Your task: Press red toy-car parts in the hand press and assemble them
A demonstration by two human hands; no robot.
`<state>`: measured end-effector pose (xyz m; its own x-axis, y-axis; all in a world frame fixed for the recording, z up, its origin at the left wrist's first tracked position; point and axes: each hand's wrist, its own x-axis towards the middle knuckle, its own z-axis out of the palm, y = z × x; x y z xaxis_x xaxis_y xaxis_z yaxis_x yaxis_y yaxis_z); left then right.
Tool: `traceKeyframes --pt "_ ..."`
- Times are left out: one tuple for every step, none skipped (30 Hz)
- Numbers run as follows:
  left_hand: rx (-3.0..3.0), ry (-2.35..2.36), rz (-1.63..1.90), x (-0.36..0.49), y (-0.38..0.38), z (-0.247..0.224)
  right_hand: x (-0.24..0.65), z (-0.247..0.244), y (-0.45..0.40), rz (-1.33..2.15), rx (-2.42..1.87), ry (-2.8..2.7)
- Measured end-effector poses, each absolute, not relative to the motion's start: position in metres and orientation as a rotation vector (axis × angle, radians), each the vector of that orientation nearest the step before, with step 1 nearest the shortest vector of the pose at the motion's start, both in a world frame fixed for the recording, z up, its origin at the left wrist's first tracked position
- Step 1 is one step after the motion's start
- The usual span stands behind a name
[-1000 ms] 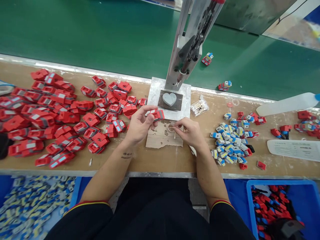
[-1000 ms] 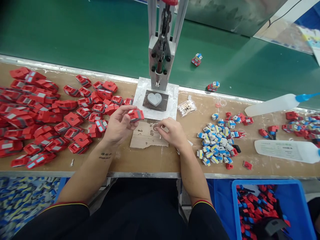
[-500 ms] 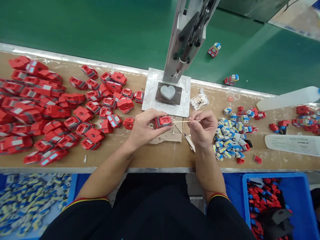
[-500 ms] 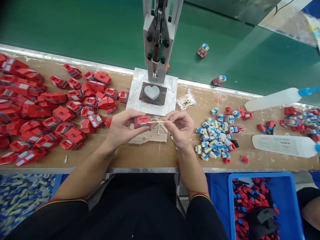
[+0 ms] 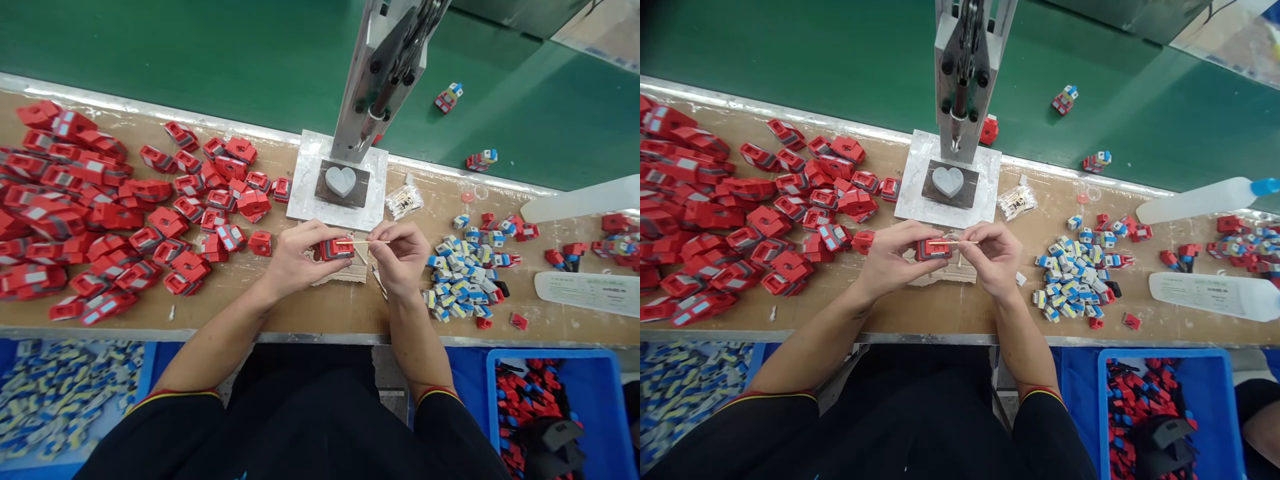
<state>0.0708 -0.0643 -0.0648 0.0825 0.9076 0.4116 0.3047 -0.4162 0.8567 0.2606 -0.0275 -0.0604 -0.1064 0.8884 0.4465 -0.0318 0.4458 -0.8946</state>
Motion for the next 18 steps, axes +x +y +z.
traceKeyframes --pt "1.788 1.197 1.340 0.071 -0.064 -0.065 0.260 -0.060 -0.028 0.935 -0.808 -1.475" --pt "1.787 1.199 1.334 0.071 -0.064 -0.064 0.260 -0.060 -0.028 0.931 -0.821 -1.483" --pt "1.786 1.204 1.328 0.071 -0.064 -0.064 0.259 -0.059 -0.028 0.928 -0.835 -1.491" --pt "1.785 1.208 1.326 0.070 -0.064 -0.064 0.259 -0.059 -0.029 0.926 -0.847 -1.497" --pt "1.785 1.209 1.329 0.070 -0.064 -0.064 0.259 -0.058 -0.029 0.923 -0.852 -1.500" --pt "1.785 1.209 1.337 0.071 -0.064 -0.064 0.260 -0.058 -0.029 0.915 -0.852 -1.501" --pt "1.785 1.208 1.347 0.071 -0.064 -0.065 0.260 -0.057 -0.029 0.902 -0.848 -1.498" --pt "1.784 1.205 1.361 0.070 -0.064 -0.065 0.261 -0.057 -0.029 0.884 -0.841 -1.494" --pt "1.782 1.202 1.376 0.070 -0.064 -0.065 0.262 -0.057 -0.028 0.862 -0.835 -1.489" --pt "1.780 1.201 1.387 0.070 -0.064 -0.065 0.263 -0.056 -0.028 0.840 -0.832 -1.487" --pt "1.780 1.205 1.391 0.070 -0.064 -0.065 0.264 -0.056 -0.028 0.820 -0.836 -1.486" --pt "1.781 1.211 1.390 0.069 -0.064 -0.065 0.265 -0.057 -0.028 0.803 -0.846 -1.490" --pt "1.783 1.221 1.385 0.068 -0.063 -0.065 0.266 -0.057 -0.028 0.791 -0.859 -1.496" --pt "1.784 1.233 1.378 0.068 -0.063 -0.065 0.267 -0.057 -0.027 0.786 -0.871 -1.503" --pt "1.784 1.245 1.371 0.067 -0.063 -0.065 0.268 -0.057 -0.027 0.789 -0.878 -1.509" --pt "1.782 1.255 1.367 0.067 -0.063 -0.066 0.269 -0.057 -0.027 0.796 -0.879 -1.513" --pt "1.776 1.262 1.367 0.066 -0.062 -0.066 0.271 -0.057 -0.026 0.800 -0.873 -1.516" --pt "1.770 1.269 1.370 0.066 -0.062 -0.067 0.274 -0.056 -0.025 0.799 -0.865 -1.517"
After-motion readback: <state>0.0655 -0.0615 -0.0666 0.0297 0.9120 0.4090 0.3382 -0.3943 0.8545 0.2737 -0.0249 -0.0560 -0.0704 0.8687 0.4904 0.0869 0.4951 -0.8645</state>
